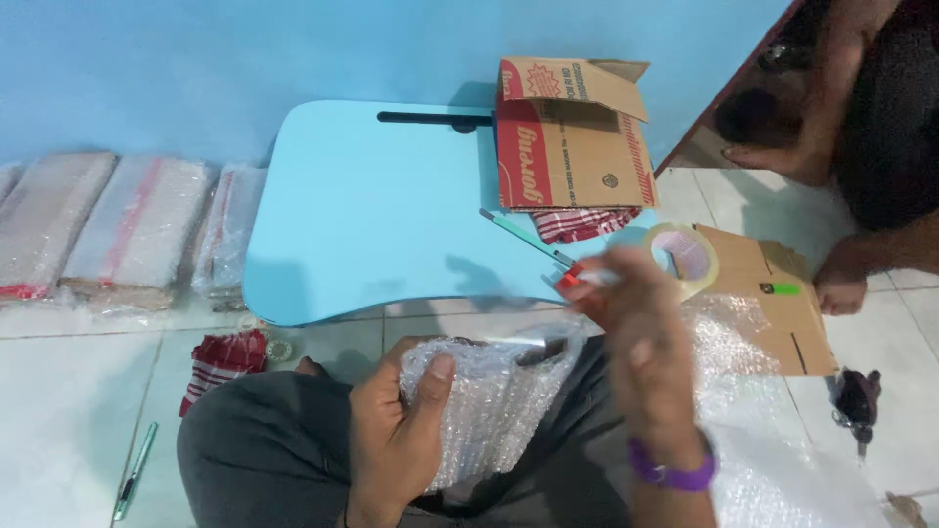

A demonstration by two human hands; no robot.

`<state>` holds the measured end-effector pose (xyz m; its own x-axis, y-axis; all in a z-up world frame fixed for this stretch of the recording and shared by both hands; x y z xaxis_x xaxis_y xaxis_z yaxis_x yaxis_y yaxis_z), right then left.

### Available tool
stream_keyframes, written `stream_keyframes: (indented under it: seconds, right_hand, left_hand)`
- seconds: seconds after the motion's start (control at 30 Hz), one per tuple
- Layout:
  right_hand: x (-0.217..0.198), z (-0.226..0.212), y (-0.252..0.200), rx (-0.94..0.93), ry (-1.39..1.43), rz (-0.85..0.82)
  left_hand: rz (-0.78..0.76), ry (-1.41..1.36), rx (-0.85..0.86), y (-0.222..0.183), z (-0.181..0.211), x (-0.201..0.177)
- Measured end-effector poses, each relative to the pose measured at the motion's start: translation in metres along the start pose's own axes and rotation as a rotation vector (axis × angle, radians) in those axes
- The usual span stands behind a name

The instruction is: Wrapping small boxes in bubble wrap and securing them with tape.

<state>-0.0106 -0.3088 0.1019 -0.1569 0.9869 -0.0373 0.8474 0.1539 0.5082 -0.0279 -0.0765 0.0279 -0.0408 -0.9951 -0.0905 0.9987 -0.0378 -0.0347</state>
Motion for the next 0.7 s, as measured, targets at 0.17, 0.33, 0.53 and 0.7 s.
stream_keyframes:
  seconds: [0.17, 0.33, 0.53, 0.7]
  right_hand:
    - [0.044, 0.037, -0.021, 0.264, 0.310, -0.195]
    - [0.025, 0.058, -0.037, 0.369, 0.089, -0.143]
    - [0.032, 0.027, -0.026, 0.303, 0.360, -0.204]
    - [0.018, 0.056, -0.057, 0.419, 0.533, -0.091]
  left_hand:
    - [-0.034, -0.015, 0.170, 0.002, 0.015, 0.003]
    - [-0.014, -0.075, 0.180, 0.001, 0.012, -0.003]
    - [-0.052, 0.020, 0.095, -0.002, -0.007, -0.001]
    - [-0.079, 0.006, 0.230, -0.006, 0.006, 0.000]
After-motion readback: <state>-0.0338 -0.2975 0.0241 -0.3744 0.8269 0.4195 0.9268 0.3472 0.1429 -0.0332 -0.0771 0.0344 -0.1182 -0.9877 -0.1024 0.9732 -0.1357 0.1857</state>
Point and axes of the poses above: each hand's wrist, its own y-axis towards the middle knuckle, its own x-axis out of the palm, z = x × y, the point moved 7 cm from there along y, towards the middle knuckle, and after that the axes turned 10 degrees about -z, right-handed, at the moved point
